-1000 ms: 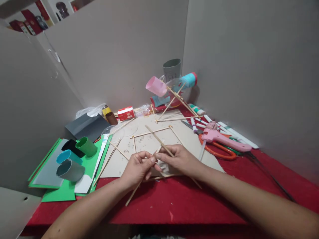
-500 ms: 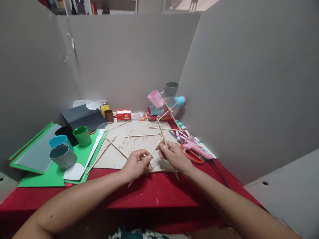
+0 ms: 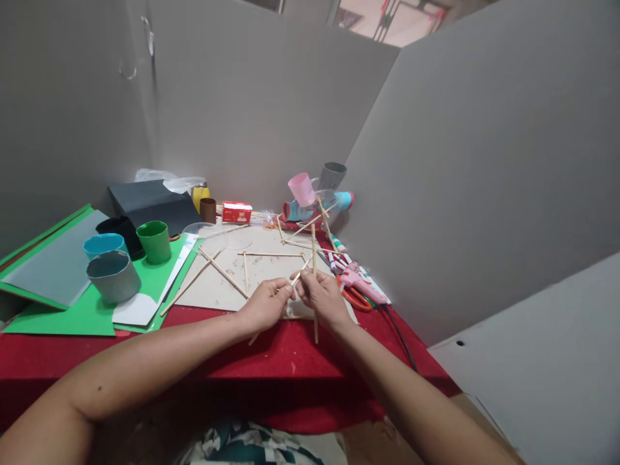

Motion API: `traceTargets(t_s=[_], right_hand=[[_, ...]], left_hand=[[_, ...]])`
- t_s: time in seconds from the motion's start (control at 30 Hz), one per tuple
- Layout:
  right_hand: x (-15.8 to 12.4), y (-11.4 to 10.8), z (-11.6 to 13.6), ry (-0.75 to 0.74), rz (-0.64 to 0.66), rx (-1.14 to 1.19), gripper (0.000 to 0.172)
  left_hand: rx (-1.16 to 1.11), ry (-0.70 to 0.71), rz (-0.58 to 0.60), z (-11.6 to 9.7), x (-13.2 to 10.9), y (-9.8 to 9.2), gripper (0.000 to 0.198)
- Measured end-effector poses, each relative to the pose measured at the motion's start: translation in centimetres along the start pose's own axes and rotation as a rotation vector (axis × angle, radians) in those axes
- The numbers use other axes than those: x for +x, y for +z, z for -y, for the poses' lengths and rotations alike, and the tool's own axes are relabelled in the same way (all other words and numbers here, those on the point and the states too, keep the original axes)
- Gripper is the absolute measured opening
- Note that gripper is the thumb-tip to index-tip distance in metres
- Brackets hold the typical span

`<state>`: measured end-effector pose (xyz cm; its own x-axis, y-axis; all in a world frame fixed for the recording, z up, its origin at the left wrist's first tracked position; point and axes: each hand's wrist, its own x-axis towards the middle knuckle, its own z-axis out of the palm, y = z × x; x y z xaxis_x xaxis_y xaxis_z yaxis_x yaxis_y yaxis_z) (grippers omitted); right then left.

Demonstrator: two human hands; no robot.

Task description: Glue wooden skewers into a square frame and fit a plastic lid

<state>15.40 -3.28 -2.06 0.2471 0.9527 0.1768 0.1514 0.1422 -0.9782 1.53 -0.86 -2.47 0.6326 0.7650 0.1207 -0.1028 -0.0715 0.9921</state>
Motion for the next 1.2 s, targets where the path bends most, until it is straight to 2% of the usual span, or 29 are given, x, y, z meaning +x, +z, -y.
traceTargets(t_s=[0.2,0.33,0.47,0.6,0.8,1.03,1.2], right_hand=[[2.1,0.8,-0.9,0.021,-0.139,0.053,0.030],[4.9,-0.7,0.3,0.027,-0.283,0.071,0.031],[5.9,-1.9,1.9,-0.004,-0.307,0.058,0.032],[5.2,-0.2,1.9,-0.026,-0.276,0.027,0.041],[4.9,2.9,0.9,0.000,-0.060,-0.032,0.039],[4.2,3.0,0.9,-0.102,-0.036,-0.207,0.039],[3.2,2.4,0.5,-0.179,0.030,-0.393,0.042]], left_hand=[[0.016,-0.028,-0.079,0.8,-0.4,0.7,0.021],[0.066,-0.014,-0.050,0.9,-1.5,1.5,0.023],[-0.003,-0.045,-0.028,0.5,-1.1,1.1,0.023],[-0.124,-0.087,-0.048,0.2,0.7,-0.9,0.021],[-0.133,-0.144,0.018,0.5,2.4,-3.2,0.021],[-0.171,-0.109,-0.057,0.8,2.6,-3.4,0.028],[-0.170,-0.136,-0.038,0.7,1.6,-2.9,0.025]])
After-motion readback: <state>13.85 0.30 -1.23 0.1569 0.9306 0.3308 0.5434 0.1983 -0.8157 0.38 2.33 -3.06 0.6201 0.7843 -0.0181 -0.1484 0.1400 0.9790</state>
